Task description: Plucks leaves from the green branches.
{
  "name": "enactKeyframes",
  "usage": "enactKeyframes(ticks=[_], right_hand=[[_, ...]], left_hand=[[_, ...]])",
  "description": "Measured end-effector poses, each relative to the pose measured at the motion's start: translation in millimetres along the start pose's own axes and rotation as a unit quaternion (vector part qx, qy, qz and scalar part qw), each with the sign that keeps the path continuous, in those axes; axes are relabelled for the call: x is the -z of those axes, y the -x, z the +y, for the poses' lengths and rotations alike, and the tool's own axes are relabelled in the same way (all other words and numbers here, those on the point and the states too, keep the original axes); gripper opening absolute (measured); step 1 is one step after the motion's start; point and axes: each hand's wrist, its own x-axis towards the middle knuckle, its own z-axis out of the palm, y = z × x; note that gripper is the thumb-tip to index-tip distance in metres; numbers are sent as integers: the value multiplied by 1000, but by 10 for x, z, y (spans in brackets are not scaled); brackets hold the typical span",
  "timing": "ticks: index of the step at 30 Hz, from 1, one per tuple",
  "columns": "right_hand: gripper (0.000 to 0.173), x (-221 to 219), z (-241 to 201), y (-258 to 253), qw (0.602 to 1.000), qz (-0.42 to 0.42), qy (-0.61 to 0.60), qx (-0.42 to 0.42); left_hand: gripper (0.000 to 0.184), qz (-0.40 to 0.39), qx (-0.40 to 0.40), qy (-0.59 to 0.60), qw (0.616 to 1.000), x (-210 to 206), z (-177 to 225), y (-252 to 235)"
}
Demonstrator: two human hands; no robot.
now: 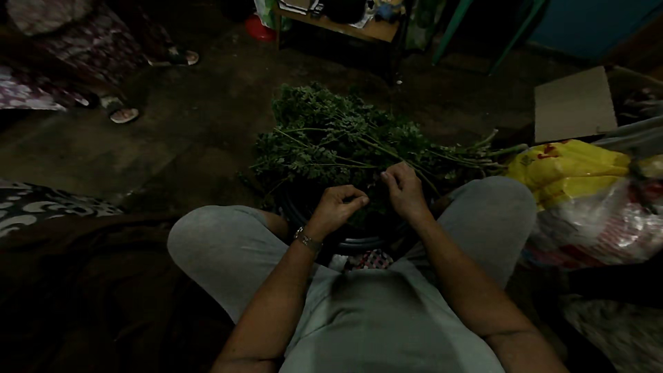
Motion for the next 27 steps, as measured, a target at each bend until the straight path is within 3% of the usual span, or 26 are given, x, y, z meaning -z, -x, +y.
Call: enactKeyframes(ticks=[7,14,21,24,27], right_hand=[[33,40,-17,6,994,-78,-70,-14],[20,22,-23,22,988,-124,-92,-7],[25,23,26,-3,998,-8,39,52],[33,33,33,-2,997,-69,-18,36],[23,3,29,0,992,-111,-55,25]], left_hand=[[10,7,-2,9,1000,-7,-14,-5],[10,8,-13,2,1000,-17,-26,-8],[11,6,-6,-6,1000,-9,-27,-18],[11,2,4,-1,1000,-1,-28,-14],[11,5,7,-6,1000,-19,-34,-28]])
